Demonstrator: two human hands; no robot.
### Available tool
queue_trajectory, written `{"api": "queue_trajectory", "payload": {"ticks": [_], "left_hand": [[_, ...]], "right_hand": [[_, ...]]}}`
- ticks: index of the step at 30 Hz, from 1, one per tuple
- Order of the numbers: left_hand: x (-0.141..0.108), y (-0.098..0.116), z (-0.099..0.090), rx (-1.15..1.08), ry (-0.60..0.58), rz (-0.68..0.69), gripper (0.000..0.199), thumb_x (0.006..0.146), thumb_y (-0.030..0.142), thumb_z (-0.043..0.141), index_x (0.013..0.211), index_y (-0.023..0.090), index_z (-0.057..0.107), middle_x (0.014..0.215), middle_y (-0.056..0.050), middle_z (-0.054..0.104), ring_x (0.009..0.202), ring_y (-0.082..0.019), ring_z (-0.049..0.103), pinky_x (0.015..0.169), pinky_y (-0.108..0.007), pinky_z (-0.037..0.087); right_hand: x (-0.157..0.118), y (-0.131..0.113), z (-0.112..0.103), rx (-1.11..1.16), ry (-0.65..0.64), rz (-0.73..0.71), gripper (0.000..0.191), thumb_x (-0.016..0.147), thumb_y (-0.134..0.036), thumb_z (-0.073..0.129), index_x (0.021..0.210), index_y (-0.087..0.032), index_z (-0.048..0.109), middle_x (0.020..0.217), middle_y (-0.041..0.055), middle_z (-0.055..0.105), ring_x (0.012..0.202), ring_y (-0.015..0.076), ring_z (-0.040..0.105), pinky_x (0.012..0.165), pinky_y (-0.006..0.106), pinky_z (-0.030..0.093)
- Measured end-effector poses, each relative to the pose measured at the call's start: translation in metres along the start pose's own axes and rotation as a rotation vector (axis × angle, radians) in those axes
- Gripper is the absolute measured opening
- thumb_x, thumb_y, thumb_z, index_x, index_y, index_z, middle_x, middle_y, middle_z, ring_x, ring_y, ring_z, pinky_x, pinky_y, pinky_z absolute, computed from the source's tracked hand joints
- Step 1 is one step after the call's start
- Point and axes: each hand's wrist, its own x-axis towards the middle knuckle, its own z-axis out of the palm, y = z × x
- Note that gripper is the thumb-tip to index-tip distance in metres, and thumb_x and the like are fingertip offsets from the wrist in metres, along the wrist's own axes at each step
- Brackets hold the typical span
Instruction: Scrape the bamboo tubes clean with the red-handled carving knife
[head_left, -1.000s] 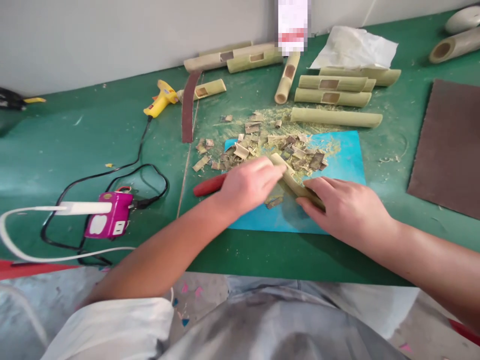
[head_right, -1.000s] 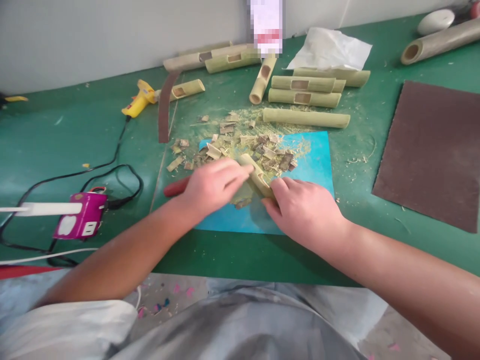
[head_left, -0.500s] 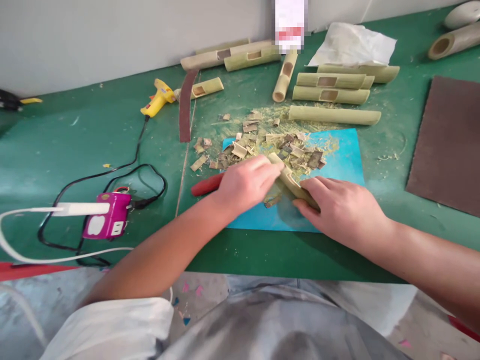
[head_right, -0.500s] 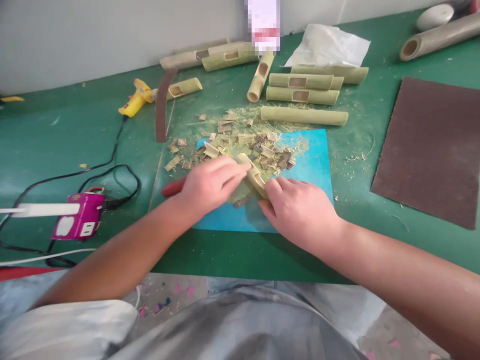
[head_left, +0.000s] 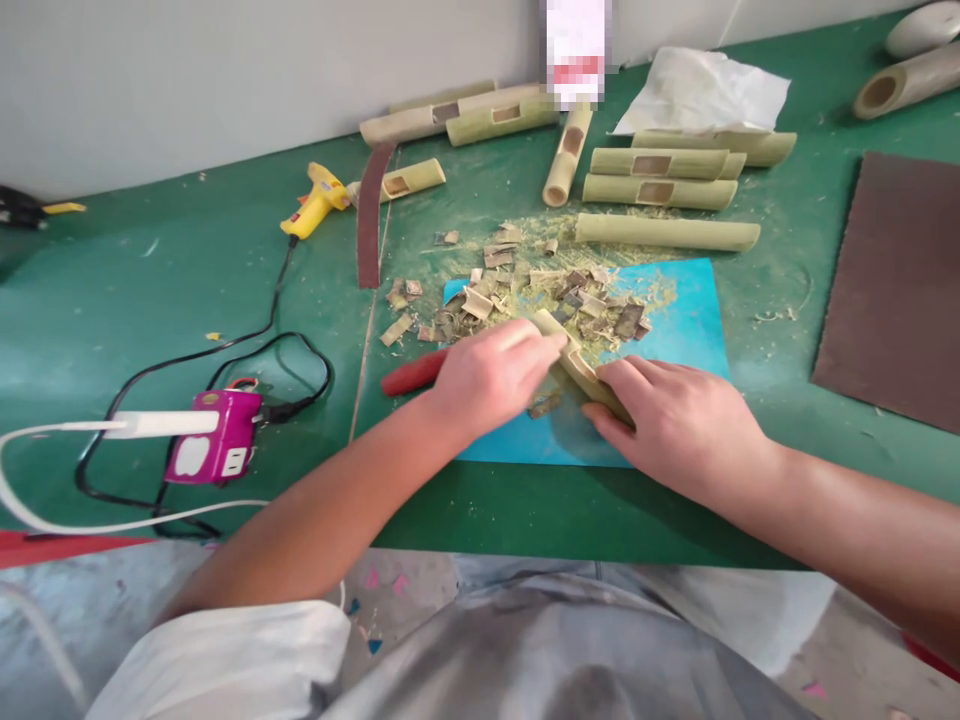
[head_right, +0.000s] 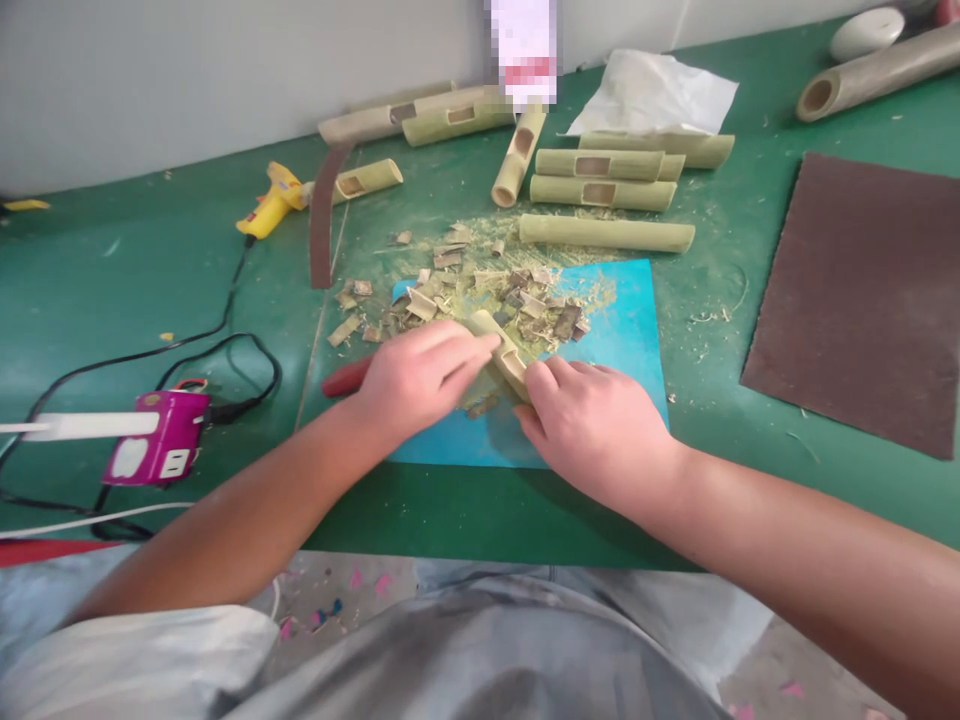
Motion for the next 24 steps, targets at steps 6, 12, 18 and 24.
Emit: {"api": "queue_trajectory", "payload": {"ticks": [6, 12, 18, 24], "left_hand": [[-0.0002, -0.0037, 0.0025, 0.015, 0.022, 0.036, 0.023, 0.098, 0.02, 0.047, 0.107, 0.015, 0.068, 0.083, -0.004, 0.067, 0.076, -0.012, 0.064, 0.07, -0.022, 0.052], [-0.0001, -0.0005, 0.0031, -0.022, -0.006, 0.032, 0.024, 0.099, 0.023, 0.046, 0.105, 0.016, 0.068, 0.083, -0.004, 0.068, 0.075, -0.012, 0.064, 0.069, -0.022, 0.052], [0.0005, -0.005, 0.0037, -0.017, 0.022, -0.026, 0.025, 0.1, 0.024, 0.046, 0.105, 0.015, 0.069, 0.085, -0.005, 0.068, 0.077, -0.013, 0.064, 0.071, -0.023, 0.052], [0.0009, -0.0044, 0.0012, 0.01, 0.072, -0.026, 0.024, 0.099, 0.023, 0.047, 0.101, 0.015, 0.069, 0.083, -0.005, 0.067, 0.075, -0.012, 0.064, 0.068, -0.023, 0.051]], "right_hand": [[-0.0005, 0.0007, 0.0007, 0.001, 0.02, -0.022, 0.019, 0.089, -0.031, 0.052, 0.08, -0.017, 0.061, 0.068, 0.0019, 0.063, 0.055, 0.0137, 0.052, 0.054, 0.029, 0.027], [0.001, 0.0007, -0.0005, 0.007, -0.005, -0.011, 0.021, 0.091, -0.031, 0.049, 0.079, -0.017, 0.06, 0.067, 0.0028, 0.063, 0.056, 0.0136, 0.051, 0.054, 0.029, 0.026], [0.0013, 0.0001, -0.0007, 0.015, 0.0, -0.003, 0.02, 0.09, -0.031, 0.049, 0.081, -0.018, 0.06, 0.069, 0.0032, 0.065, 0.056, 0.0138, 0.051, 0.055, 0.029, 0.027], [0.0016, 0.0002, 0.0004, 0.017, 0.009, 0.001, 0.02, 0.09, -0.032, 0.051, 0.081, -0.017, 0.061, 0.068, 0.003, 0.064, 0.056, 0.0138, 0.051, 0.054, 0.029, 0.027]]}}
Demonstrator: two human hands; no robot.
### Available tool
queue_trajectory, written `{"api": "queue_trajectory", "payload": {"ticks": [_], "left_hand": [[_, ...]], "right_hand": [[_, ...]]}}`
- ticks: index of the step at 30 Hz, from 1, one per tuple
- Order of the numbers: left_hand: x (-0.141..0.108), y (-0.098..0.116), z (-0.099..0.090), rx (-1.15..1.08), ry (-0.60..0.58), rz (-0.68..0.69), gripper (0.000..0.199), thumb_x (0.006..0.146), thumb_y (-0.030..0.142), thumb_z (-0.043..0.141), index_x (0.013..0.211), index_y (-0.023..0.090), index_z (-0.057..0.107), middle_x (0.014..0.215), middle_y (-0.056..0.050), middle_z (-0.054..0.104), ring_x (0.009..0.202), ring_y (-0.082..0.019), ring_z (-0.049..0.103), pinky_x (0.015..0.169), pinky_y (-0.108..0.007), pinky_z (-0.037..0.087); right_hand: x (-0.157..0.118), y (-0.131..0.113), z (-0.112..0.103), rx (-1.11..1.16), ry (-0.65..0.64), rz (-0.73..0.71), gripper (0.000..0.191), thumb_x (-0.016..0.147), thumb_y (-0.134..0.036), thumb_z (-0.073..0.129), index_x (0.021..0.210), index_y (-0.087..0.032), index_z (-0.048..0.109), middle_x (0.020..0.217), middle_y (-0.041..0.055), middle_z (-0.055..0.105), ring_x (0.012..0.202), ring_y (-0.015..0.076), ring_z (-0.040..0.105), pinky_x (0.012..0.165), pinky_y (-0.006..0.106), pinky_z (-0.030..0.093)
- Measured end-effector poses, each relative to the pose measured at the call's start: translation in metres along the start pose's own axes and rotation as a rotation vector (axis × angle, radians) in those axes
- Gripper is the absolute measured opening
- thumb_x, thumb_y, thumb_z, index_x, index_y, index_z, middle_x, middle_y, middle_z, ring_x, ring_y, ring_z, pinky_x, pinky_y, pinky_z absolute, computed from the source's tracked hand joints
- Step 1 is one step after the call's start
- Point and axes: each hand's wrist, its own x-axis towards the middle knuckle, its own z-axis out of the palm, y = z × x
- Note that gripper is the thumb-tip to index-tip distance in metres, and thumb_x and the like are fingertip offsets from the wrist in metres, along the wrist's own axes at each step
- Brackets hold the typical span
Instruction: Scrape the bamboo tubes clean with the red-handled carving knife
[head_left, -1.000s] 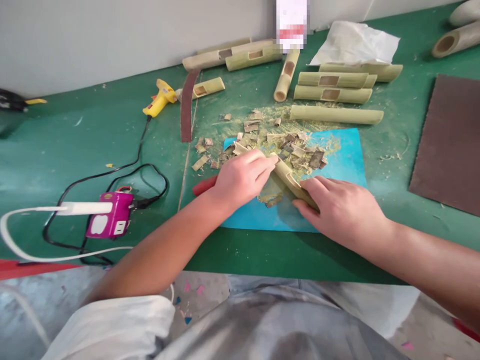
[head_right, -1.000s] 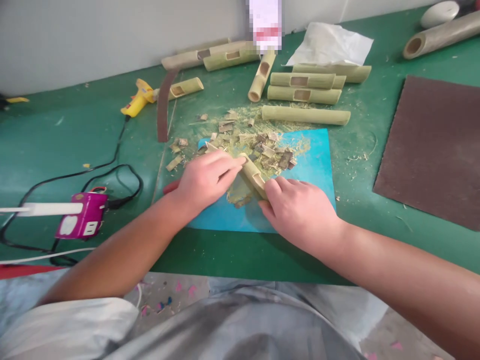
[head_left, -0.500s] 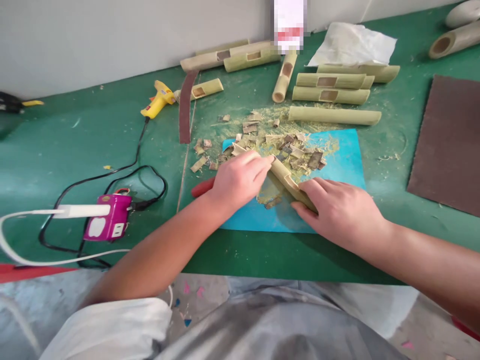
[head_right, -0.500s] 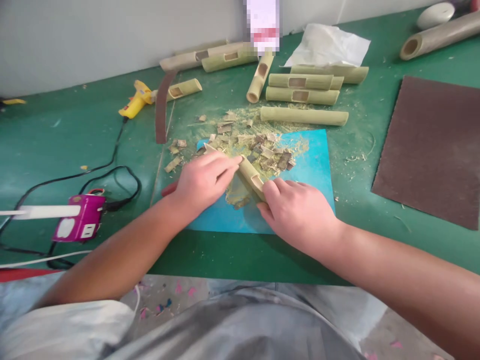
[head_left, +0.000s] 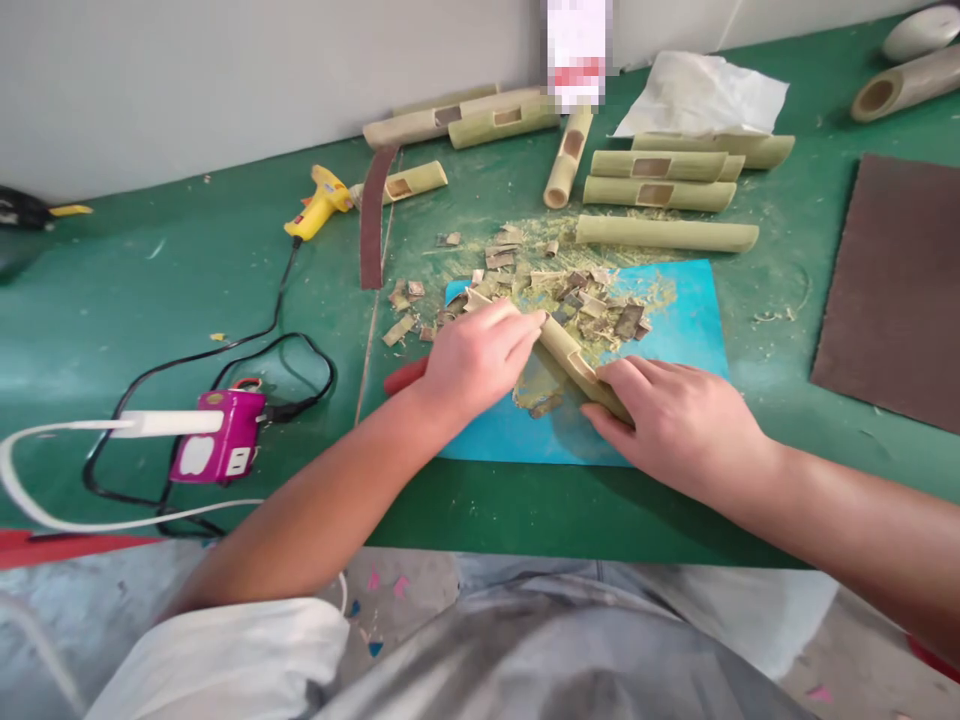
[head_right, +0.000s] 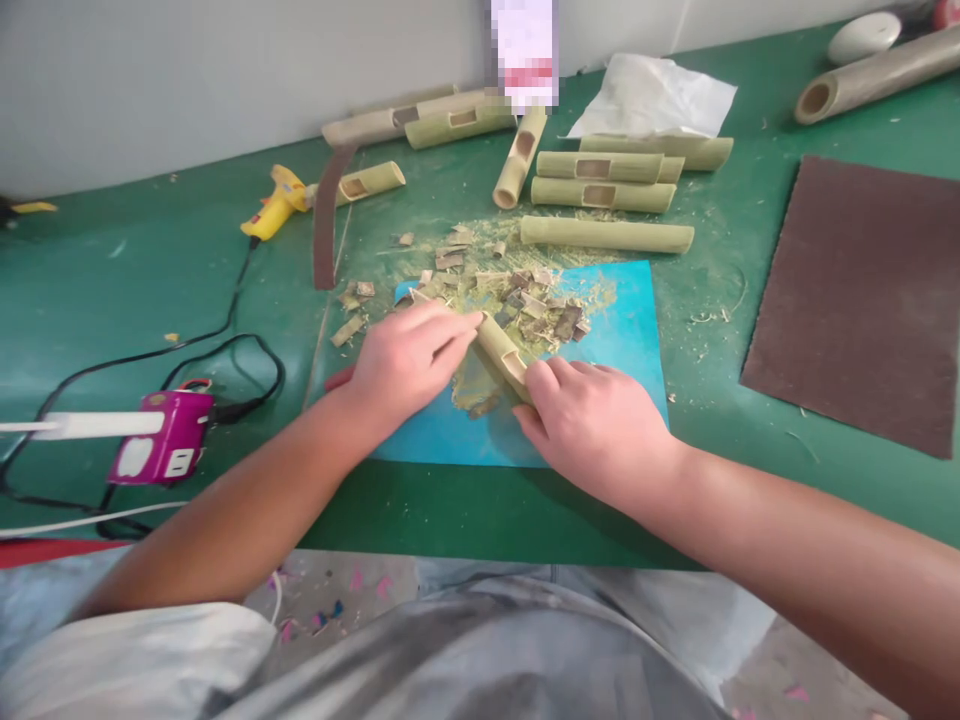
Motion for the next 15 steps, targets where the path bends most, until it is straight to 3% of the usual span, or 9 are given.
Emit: {"api": "queue_trajectory", "payload": {"ticks": [3, 7, 10, 15], "left_hand": [[-0.0014, 0.0023, -0.001, -0.025, -0.076, 0.067, 0.025, 0.1, 0.025, 0.046, 0.106, 0.016, 0.068, 0.082, -0.004, 0.066, 0.074, -0.012, 0.063, 0.069, -0.022, 0.051], [-0.0034, 0.005, 0.0001, 0.032, -0.052, 0.036, 0.026, 0.1, 0.023, 0.044, 0.105, 0.015, 0.068, 0.081, -0.005, 0.066, 0.075, -0.013, 0.062, 0.07, -0.023, 0.051], [-0.0034, 0.0064, 0.0011, 0.02, -0.092, 0.103, 0.024, 0.099, 0.022, 0.046, 0.107, 0.015, 0.068, 0.079, -0.004, 0.066, 0.073, -0.012, 0.063, 0.068, -0.022, 0.051], [-0.0025, 0.0029, 0.0019, 0.035, -0.017, 0.061, 0.025, 0.1, 0.023, 0.045, 0.106, 0.014, 0.068, 0.08, -0.004, 0.067, 0.073, -0.012, 0.063, 0.067, -0.021, 0.051]], "right_hand": [[0.0005, 0.0, -0.0012, 0.007, -0.028, 0.01, 0.021, 0.09, -0.032, 0.05, 0.08, -0.017, 0.06, 0.067, 0.0028, 0.063, 0.055, 0.0138, 0.051, 0.054, 0.029, 0.026], [0.0003, 0.0005, -0.0022, 0.007, -0.039, 0.027, 0.021, 0.09, -0.033, 0.05, 0.082, -0.017, 0.06, 0.069, 0.003, 0.065, 0.056, 0.0141, 0.051, 0.054, 0.029, 0.026], [0.0, 0.0007, -0.0008, 0.002, -0.03, 0.017, 0.021, 0.09, -0.032, 0.05, 0.079, -0.017, 0.059, 0.066, 0.0027, 0.063, 0.054, 0.0139, 0.051, 0.054, 0.029, 0.026], [-0.0008, 0.0002, 0.0029, -0.016, 0.029, 0.005, 0.02, 0.089, -0.033, 0.052, 0.08, -0.017, 0.06, 0.066, 0.0023, 0.064, 0.053, 0.0141, 0.051, 0.053, 0.029, 0.026]]}}
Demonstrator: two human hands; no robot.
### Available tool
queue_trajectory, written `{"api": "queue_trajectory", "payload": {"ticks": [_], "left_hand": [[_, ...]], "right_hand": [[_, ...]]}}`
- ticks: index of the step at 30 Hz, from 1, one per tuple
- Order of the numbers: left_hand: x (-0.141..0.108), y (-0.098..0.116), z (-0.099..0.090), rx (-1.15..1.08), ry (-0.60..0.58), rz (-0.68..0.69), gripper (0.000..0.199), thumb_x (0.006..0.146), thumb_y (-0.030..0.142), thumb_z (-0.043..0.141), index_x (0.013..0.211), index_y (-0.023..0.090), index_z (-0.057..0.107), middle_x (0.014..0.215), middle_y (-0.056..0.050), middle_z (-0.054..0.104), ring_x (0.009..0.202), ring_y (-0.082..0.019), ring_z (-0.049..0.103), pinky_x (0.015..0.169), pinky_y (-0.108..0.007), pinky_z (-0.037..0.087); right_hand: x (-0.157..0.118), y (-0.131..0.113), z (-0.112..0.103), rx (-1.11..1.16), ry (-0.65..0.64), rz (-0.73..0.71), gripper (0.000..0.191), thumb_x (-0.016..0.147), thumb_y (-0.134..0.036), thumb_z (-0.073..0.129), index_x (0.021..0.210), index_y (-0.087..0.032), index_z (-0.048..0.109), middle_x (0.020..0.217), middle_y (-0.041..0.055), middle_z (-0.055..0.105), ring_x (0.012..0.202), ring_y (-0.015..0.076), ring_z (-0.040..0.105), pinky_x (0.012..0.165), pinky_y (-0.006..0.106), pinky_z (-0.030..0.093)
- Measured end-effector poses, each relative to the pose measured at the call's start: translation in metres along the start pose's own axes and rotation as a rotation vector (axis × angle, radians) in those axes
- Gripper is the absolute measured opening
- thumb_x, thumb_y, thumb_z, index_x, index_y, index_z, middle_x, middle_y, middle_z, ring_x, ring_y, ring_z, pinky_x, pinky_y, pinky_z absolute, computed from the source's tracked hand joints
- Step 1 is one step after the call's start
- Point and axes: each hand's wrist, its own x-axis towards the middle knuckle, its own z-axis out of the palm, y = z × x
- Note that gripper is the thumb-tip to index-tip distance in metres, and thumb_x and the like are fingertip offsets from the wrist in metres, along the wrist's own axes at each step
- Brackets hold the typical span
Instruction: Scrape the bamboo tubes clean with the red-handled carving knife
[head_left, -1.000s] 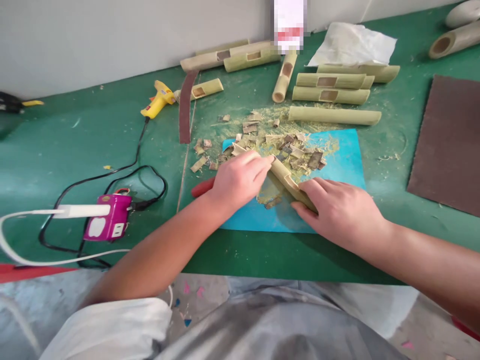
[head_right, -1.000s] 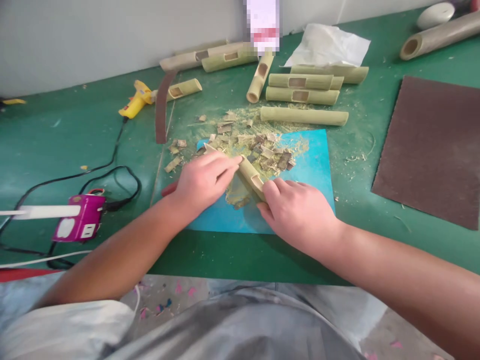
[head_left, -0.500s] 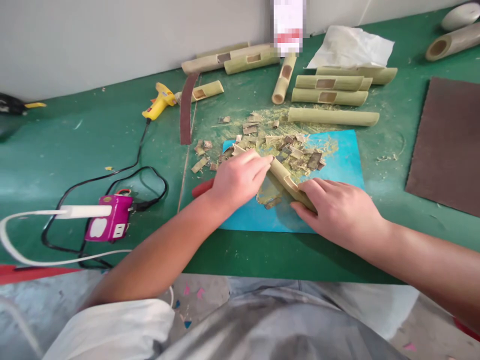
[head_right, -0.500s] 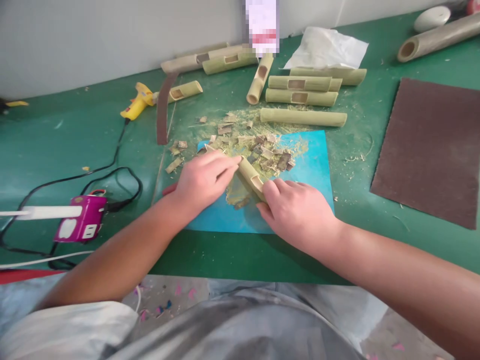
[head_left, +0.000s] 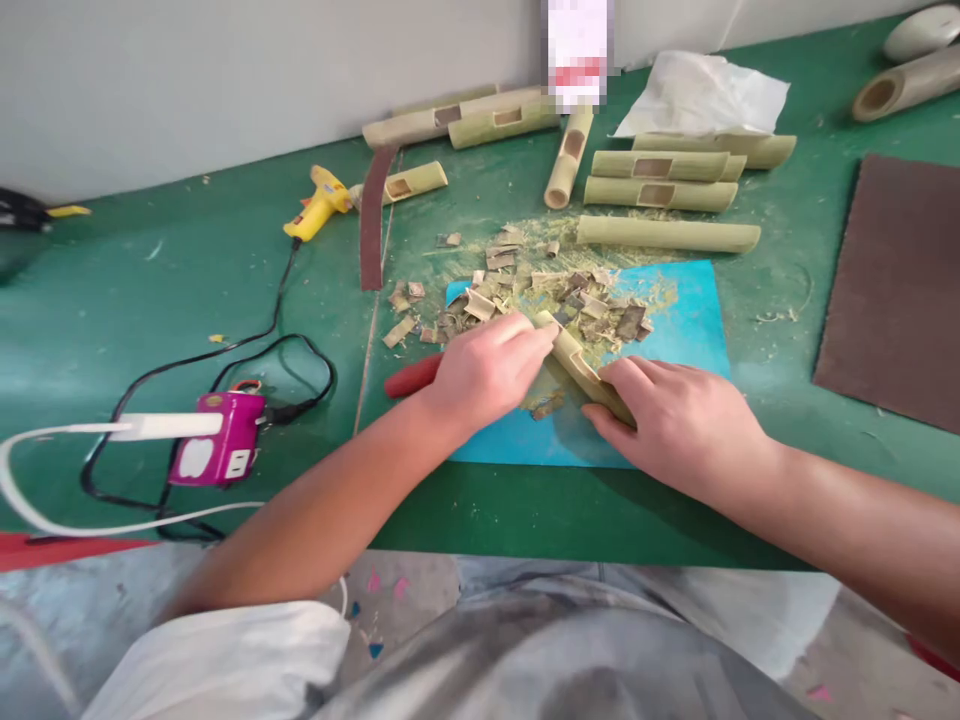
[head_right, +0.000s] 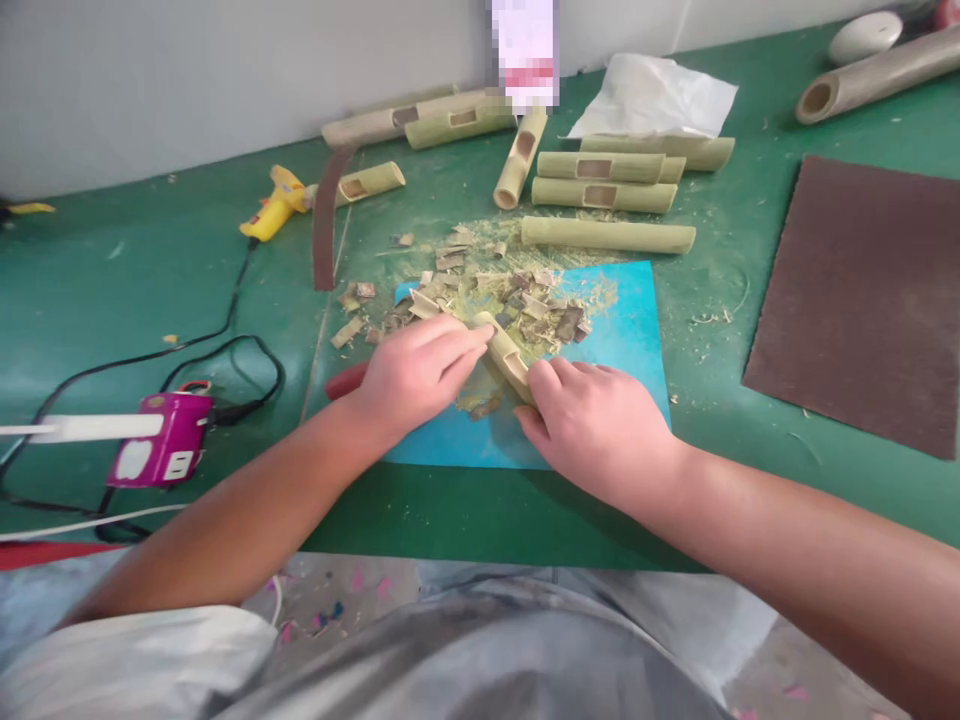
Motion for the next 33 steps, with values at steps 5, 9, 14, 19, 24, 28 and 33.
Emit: {"api": "queue_trajectory", "payload": {"ticks": [5, 9, 14, 19, 24, 28, 33], "left_hand": [[-0.0003, -0.0057, 0.0021, 0.004, 0.005, -0.01, 0.025, 0.099, 0.024, 0.046, 0.106, 0.016, 0.069, 0.081, -0.004, 0.067, 0.072, -0.012, 0.063, 0.066, -0.022, 0.051], [0.0014, -0.0094, 0.0023, -0.032, -0.009, 0.001, 0.025, 0.099, 0.023, 0.047, 0.108, 0.015, 0.068, 0.085, -0.004, 0.068, 0.076, -0.012, 0.065, 0.069, -0.022, 0.052], [0.0031, -0.0083, 0.0015, -0.001, 0.023, -0.035, 0.023, 0.098, 0.023, 0.049, 0.103, 0.016, 0.07, 0.083, -0.004, 0.068, 0.073, -0.012, 0.064, 0.067, -0.022, 0.051], [0.0033, -0.0059, 0.0013, -0.034, -0.003, -0.018, 0.025, 0.099, 0.024, 0.047, 0.105, 0.015, 0.069, 0.084, -0.005, 0.069, 0.074, -0.012, 0.065, 0.068, -0.022, 0.052], [0.0034, -0.0068, 0.0006, -0.057, -0.038, 0.0, 0.024, 0.099, 0.023, 0.047, 0.104, 0.015, 0.069, 0.083, -0.005, 0.068, 0.074, -0.012, 0.065, 0.069, -0.022, 0.053], [0.0033, -0.0061, -0.0003, -0.006, 0.014, -0.045, 0.023, 0.099, 0.022, 0.048, 0.105, 0.014, 0.069, 0.082, -0.005, 0.068, 0.073, -0.013, 0.065, 0.067, -0.023, 0.053], [0.003, -0.0055, 0.0, -0.036, -0.016, 0.024, 0.022, 0.098, 0.02, 0.049, 0.105, 0.015, 0.068, 0.087, -0.005, 0.07, 0.077, -0.013, 0.066, 0.071, -0.022, 0.053]], "right_hand": [[-0.0004, 0.0001, 0.0003, -0.004, 0.024, -0.004, 0.019, 0.088, -0.033, 0.054, 0.08, -0.017, 0.061, 0.065, 0.0021, 0.064, 0.053, 0.0147, 0.053, 0.052, 0.029, 0.026], [0.0, 0.0003, -0.0004, -0.011, 0.027, -0.012, 0.018, 0.087, -0.032, 0.055, 0.08, -0.017, 0.062, 0.065, 0.0017, 0.064, 0.052, 0.015, 0.053, 0.052, 0.029, 0.027], [0.0, 0.0002, -0.0004, -0.01, 0.043, -0.009, 0.018, 0.087, -0.033, 0.056, 0.081, -0.017, 0.062, 0.066, 0.0019, 0.065, 0.052, 0.0149, 0.053, 0.052, 0.029, 0.027], [-0.0003, 0.0005, 0.0005, -0.008, 0.041, -0.01, 0.017, 0.086, -0.032, 0.057, 0.079, -0.017, 0.061, 0.065, 0.0013, 0.064, 0.052, 0.015, 0.053, 0.051, 0.029, 0.027], [-0.0012, 0.0006, 0.0005, -0.012, 0.044, -0.016, 0.017, 0.087, -0.031, 0.055, 0.079, -0.017, 0.06, 0.064, 0.001, 0.063, 0.051, 0.0145, 0.052, 0.052, 0.029, 0.027], [-0.001, 0.0, 0.0001, -0.01, 0.058, -0.02, 0.017, 0.087, -0.032, 0.056, 0.078, -0.017, 0.06, 0.064, 0.0008, 0.063, 0.051, 0.0144, 0.052, 0.051, 0.029, 0.027], [-0.0003, -0.0005, -0.0006, 0.0, 0.064, -0.022, 0.02, 0.087, -0.033, 0.054, 0.077, -0.017, 0.059, 0.061, 0.0007, 0.061, 0.05, 0.014, 0.051, 0.05, 0.028, 0.026]]}}
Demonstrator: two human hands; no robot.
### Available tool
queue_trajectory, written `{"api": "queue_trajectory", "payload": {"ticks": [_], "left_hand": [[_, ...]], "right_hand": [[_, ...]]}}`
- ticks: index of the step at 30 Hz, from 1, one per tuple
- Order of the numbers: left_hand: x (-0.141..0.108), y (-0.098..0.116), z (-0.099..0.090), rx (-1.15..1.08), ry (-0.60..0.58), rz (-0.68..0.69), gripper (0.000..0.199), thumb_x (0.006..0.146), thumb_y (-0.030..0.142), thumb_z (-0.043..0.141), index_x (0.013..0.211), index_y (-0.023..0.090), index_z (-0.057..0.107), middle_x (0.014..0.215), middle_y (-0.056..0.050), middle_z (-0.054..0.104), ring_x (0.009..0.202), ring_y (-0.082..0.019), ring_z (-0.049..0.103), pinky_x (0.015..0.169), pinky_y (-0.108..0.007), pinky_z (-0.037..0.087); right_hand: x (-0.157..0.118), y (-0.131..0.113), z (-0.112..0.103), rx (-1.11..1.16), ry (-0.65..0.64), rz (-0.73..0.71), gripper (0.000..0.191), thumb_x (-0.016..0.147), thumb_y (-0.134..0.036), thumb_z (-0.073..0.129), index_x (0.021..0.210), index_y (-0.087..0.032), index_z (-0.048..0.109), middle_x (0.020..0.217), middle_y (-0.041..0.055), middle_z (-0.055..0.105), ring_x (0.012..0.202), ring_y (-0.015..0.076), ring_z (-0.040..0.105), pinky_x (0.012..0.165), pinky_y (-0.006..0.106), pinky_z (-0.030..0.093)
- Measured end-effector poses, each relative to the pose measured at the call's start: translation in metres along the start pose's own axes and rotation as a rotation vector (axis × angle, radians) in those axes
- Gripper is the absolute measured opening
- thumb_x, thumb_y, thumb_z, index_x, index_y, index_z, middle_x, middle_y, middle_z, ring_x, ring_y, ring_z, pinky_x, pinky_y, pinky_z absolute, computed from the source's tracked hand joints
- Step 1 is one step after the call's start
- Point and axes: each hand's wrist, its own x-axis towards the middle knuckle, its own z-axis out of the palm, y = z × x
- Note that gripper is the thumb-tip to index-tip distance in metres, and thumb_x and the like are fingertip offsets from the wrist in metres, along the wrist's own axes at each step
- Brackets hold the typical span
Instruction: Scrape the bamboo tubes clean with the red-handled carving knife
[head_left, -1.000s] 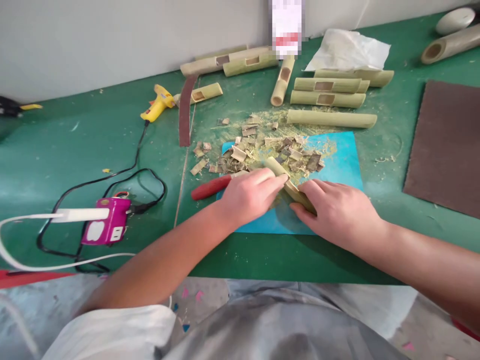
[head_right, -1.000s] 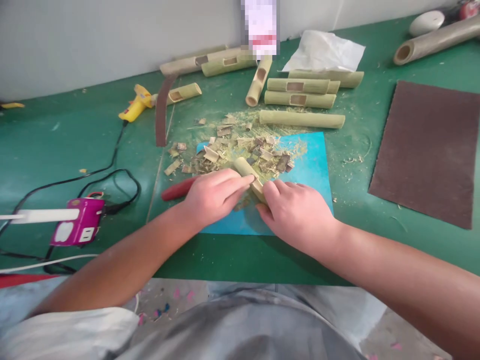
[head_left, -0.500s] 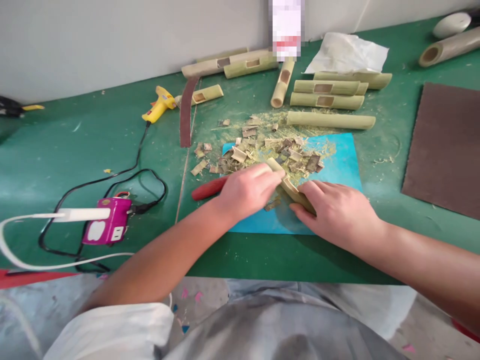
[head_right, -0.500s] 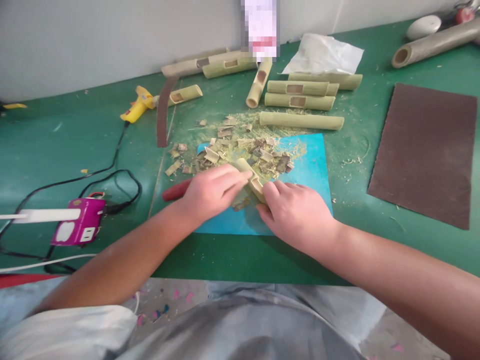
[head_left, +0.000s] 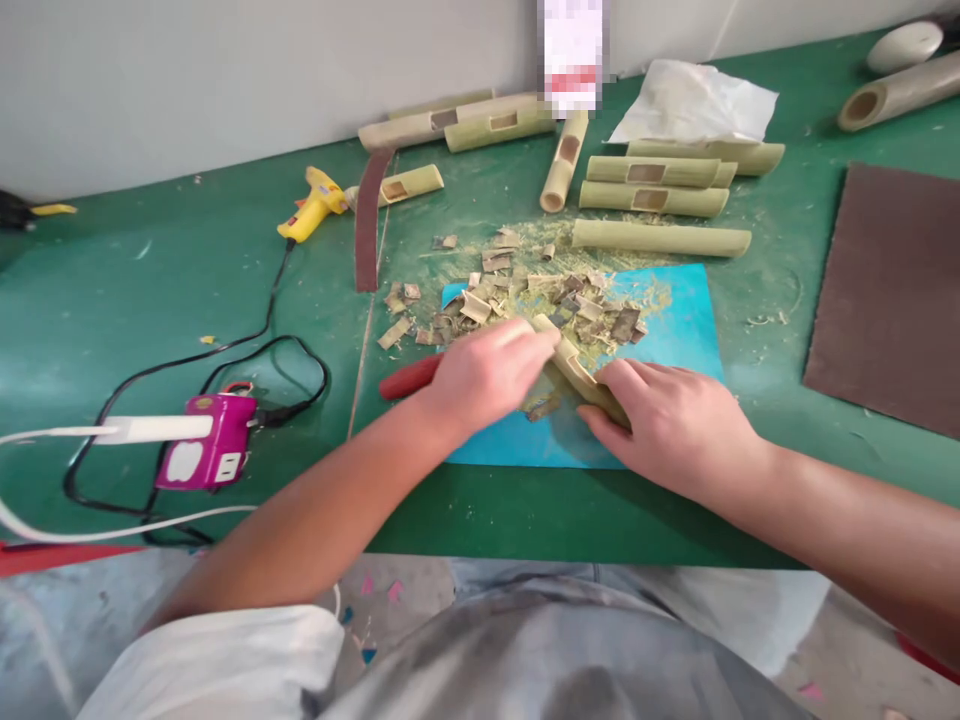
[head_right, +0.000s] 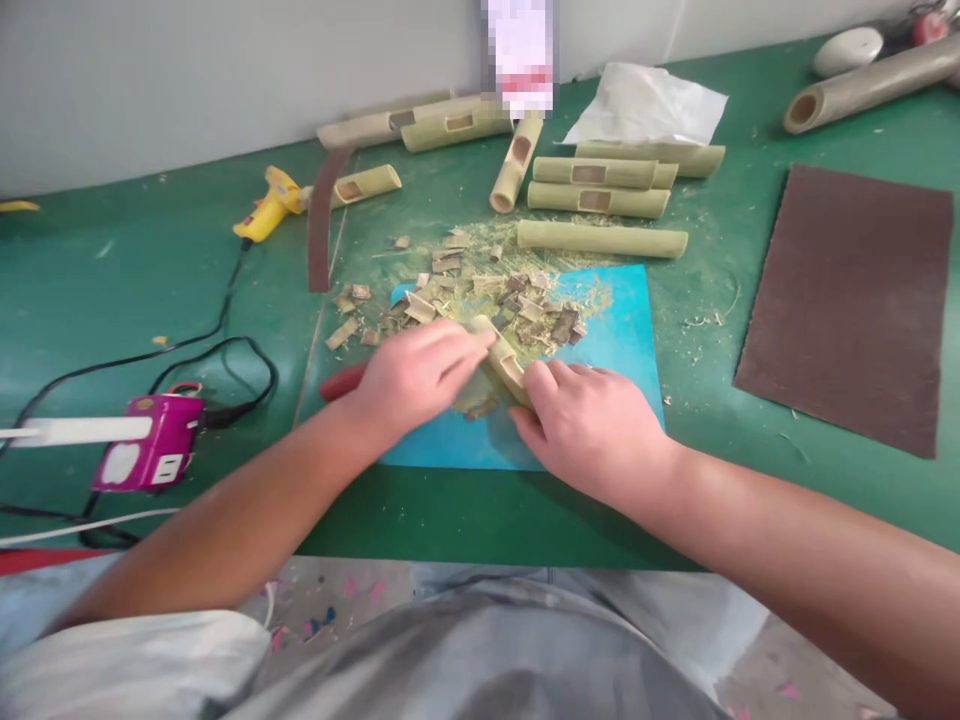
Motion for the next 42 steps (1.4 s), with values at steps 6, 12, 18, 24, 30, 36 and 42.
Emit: {"api": "queue_trajectory", "payload": {"ticks": [6, 12, 18, 24, 30, 36, 42], "left_hand": [[0.0, -0.005, 0.002, 0.082, -0.002, -0.042, 0.025, 0.1, 0.021, 0.045, 0.109, 0.014, 0.068, 0.081, -0.004, 0.067, 0.075, -0.012, 0.065, 0.069, -0.022, 0.052], [-0.001, -0.005, 0.002, 0.086, 0.1, -0.066, 0.022, 0.097, 0.023, 0.051, 0.103, 0.015, 0.07, 0.085, -0.005, 0.07, 0.077, -0.013, 0.066, 0.07, -0.023, 0.052], [-0.003, 0.008, 0.001, -0.028, -0.009, 0.054, 0.023, 0.099, 0.021, 0.046, 0.105, 0.015, 0.067, 0.082, -0.004, 0.067, 0.075, -0.012, 0.065, 0.068, -0.022, 0.052], [-0.003, 0.005, -0.003, 0.049, -0.003, 0.026, 0.021, 0.098, 0.018, 0.048, 0.105, 0.014, 0.067, 0.083, -0.005, 0.068, 0.075, -0.013, 0.065, 0.069, -0.023, 0.053], [-0.003, 0.008, -0.003, 0.073, 0.032, -0.004, 0.022, 0.099, 0.019, 0.046, 0.101, 0.014, 0.068, 0.078, -0.004, 0.066, 0.073, -0.013, 0.064, 0.066, -0.023, 0.051], [-0.003, 0.007, -0.003, 0.054, 0.038, -0.019, 0.023, 0.099, 0.021, 0.045, 0.103, 0.015, 0.067, 0.082, -0.005, 0.067, 0.076, -0.013, 0.065, 0.069, -0.023, 0.052], [-0.003, 0.003, -0.003, 0.033, 0.031, 0.025, 0.021, 0.098, 0.02, 0.048, 0.104, 0.014, 0.068, 0.081, -0.004, 0.068, 0.074, -0.012, 0.065, 0.069, -0.023, 0.053]], "right_hand": [[0.0, 0.001, -0.001, 0.016, -0.022, -0.007, 0.021, 0.09, -0.03, 0.05, 0.08, -0.016, 0.061, 0.061, -0.0001, 0.061, 0.05, 0.0137, 0.052, 0.052, 0.029, 0.028], [-0.002, 0.001, -0.002, 0.0, -0.01, 0.014, 0.015, 0.087, -0.029, 0.054, 0.089, -0.016, 0.063, 0.073, 0.002, 0.067, 0.057, 0.015, 0.055, 0.054, 0.029, 0.029], [-0.002, -0.001, -0.003, -0.005, -0.084, 0.05, 0.017, 0.087, -0.032, 0.054, 0.082, -0.018, 0.061, 0.069, 0.0018, 0.066, 0.054, 0.0144, 0.054, 0.053, 0.029, 0.027], [-0.002, -0.001, -0.003, 0.0, -0.064, 0.043, 0.017, 0.086, -0.032, 0.055, 0.081, -0.017, 0.06, 0.066, 0.0013, 0.066, 0.054, 0.015, 0.055, 0.054, 0.029, 0.029], [-0.001, -0.003, 0.0, 0.013, -0.044, 0.052, 0.016, 0.086, -0.029, 0.051, 0.08, -0.017, 0.06, 0.066, 0.0015, 0.065, 0.053, 0.0145, 0.054, 0.054, 0.029, 0.029], [0.0, -0.002, 0.0, 0.033, -0.055, 0.041, 0.017, 0.089, -0.027, 0.049, 0.081, -0.018, 0.06, 0.07, 0.0022, 0.066, 0.057, 0.0138, 0.054, 0.057, 0.028, 0.03], [-0.001, 0.0, -0.003, -0.002, -0.026, 0.003, 0.015, 0.088, -0.03, 0.055, 0.09, -0.017, 0.061, 0.074, 0.0019, 0.065, 0.063, 0.0156, 0.058, 0.058, 0.029, 0.032]]}}
